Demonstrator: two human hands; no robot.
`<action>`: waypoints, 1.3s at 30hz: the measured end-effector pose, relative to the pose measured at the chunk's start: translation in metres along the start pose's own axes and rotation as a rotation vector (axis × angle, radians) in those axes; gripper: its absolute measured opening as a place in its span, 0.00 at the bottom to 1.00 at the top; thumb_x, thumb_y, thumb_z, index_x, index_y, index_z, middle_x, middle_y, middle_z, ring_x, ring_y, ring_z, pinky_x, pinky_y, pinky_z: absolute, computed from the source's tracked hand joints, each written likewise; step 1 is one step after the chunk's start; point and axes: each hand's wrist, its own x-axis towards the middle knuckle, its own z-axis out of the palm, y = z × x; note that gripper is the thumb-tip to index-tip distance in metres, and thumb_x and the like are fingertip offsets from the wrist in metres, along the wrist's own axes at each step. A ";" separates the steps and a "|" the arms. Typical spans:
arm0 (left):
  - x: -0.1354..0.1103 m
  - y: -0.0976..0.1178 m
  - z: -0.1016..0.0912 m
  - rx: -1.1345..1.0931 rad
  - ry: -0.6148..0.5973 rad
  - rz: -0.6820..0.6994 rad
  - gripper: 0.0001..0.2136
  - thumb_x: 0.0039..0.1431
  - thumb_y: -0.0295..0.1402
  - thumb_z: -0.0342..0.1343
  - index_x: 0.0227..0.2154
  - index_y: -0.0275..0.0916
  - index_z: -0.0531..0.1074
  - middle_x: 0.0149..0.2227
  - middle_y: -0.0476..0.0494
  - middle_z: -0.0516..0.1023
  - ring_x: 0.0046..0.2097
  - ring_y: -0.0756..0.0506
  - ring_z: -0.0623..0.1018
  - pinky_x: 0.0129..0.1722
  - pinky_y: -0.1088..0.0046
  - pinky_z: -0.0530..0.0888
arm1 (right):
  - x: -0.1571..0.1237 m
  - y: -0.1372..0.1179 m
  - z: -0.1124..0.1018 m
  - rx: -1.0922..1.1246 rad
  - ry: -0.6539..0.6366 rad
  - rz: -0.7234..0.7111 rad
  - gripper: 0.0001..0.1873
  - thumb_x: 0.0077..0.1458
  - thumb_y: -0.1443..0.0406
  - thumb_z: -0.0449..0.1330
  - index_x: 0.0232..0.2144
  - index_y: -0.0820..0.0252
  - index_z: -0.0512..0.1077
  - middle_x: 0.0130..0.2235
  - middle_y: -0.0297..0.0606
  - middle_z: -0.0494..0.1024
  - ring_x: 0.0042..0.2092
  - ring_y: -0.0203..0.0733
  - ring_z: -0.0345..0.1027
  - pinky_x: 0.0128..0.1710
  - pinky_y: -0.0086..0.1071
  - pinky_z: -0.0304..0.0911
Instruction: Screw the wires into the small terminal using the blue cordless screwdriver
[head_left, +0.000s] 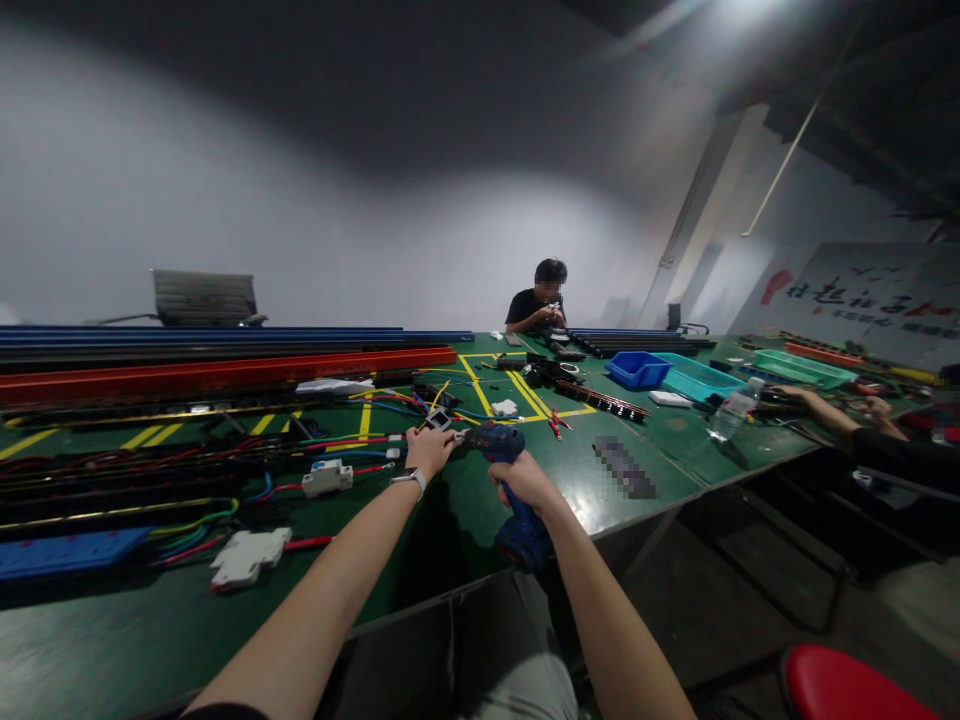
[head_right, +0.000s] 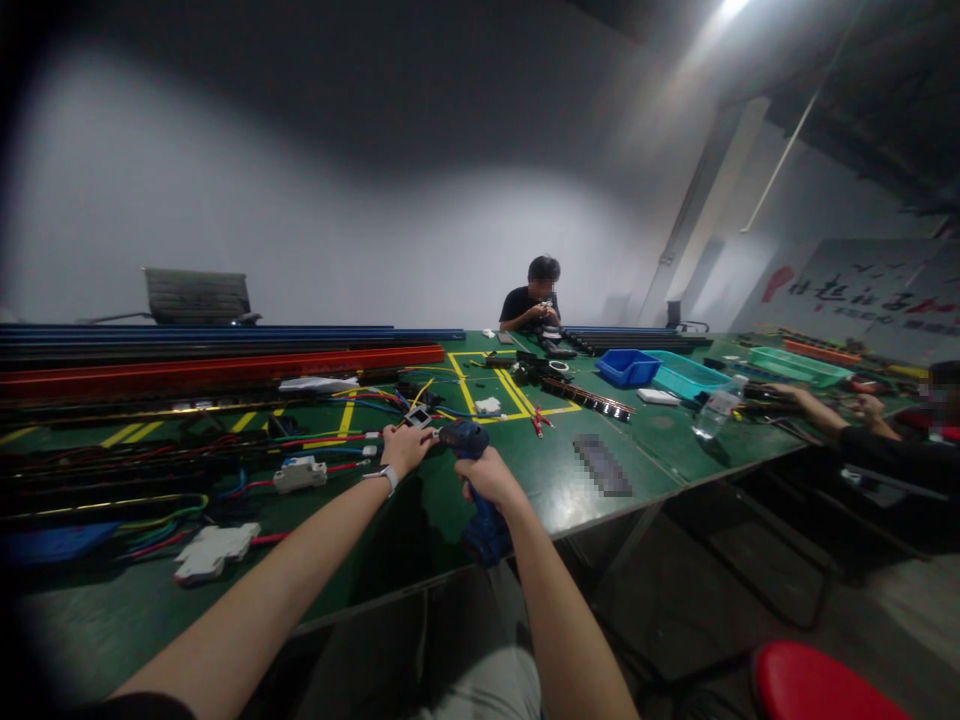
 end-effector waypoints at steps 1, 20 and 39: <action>0.000 0.000 0.000 0.001 -0.003 -0.002 0.18 0.64 0.51 0.44 0.44 0.55 0.77 0.41 0.41 0.81 0.48 0.37 0.73 0.52 0.52 0.51 | 0.000 0.000 0.000 0.000 0.000 0.000 0.04 0.42 0.68 0.57 0.22 0.58 0.63 0.15 0.26 0.63 0.15 0.34 0.61 0.15 0.25 0.52; 0.002 -0.002 0.005 0.013 0.000 0.004 0.18 0.65 0.52 0.43 0.44 0.55 0.77 0.41 0.42 0.81 0.47 0.37 0.72 0.51 0.53 0.51 | -0.006 -0.007 0.003 -0.001 0.015 -0.006 0.06 0.40 0.69 0.56 0.21 0.57 0.61 0.14 0.24 0.60 0.15 0.33 0.60 0.14 0.25 0.50; 0.002 -0.002 0.006 0.022 0.011 0.015 0.19 0.65 0.52 0.43 0.42 0.55 0.77 0.40 0.42 0.80 0.46 0.37 0.73 0.51 0.52 0.51 | -0.002 -0.001 0.001 -0.005 0.016 -0.003 0.05 0.41 0.69 0.56 0.22 0.58 0.62 0.14 0.24 0.60 0.15 0.33 0.60 0.15 0.25 0.51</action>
